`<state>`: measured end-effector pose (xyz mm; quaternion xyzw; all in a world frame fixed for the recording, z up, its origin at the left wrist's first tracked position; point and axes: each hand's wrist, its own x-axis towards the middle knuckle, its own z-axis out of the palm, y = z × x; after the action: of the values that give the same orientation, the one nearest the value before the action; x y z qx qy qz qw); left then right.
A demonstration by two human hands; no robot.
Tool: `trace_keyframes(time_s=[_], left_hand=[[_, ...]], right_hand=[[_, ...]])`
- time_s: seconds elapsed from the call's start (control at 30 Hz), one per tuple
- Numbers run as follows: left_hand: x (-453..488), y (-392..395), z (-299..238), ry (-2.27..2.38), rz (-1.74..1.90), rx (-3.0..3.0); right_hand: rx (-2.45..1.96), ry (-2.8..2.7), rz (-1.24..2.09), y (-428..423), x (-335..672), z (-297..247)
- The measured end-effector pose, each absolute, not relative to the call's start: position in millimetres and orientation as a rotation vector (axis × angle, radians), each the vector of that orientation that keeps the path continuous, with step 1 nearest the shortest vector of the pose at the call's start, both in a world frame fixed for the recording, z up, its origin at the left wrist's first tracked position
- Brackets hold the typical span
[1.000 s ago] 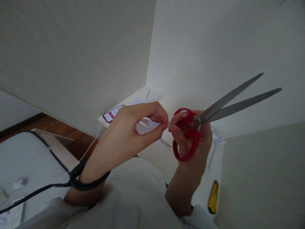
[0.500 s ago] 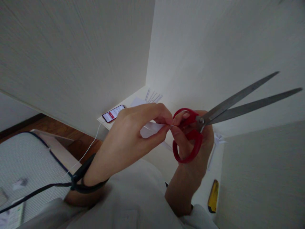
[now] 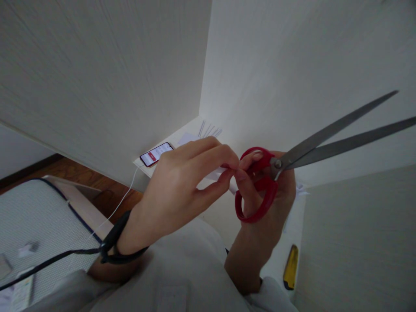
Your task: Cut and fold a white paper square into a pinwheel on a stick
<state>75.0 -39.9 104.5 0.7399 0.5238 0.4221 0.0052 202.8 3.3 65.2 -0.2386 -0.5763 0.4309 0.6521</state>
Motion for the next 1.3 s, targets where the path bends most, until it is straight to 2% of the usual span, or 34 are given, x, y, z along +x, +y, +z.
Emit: trace_keyframes(time_s=[0.77, 1.3], left_hand=[[81, -41, 104, 1.677, 1.385, 2.312], [79, -42, 109, 1.606, 1.393, 1.934]], right_hand=[[-0.599, -1.259, 0.951, 3, 200, 63], [-0.415, -1.432, 1.023, 18, 216, 58]])
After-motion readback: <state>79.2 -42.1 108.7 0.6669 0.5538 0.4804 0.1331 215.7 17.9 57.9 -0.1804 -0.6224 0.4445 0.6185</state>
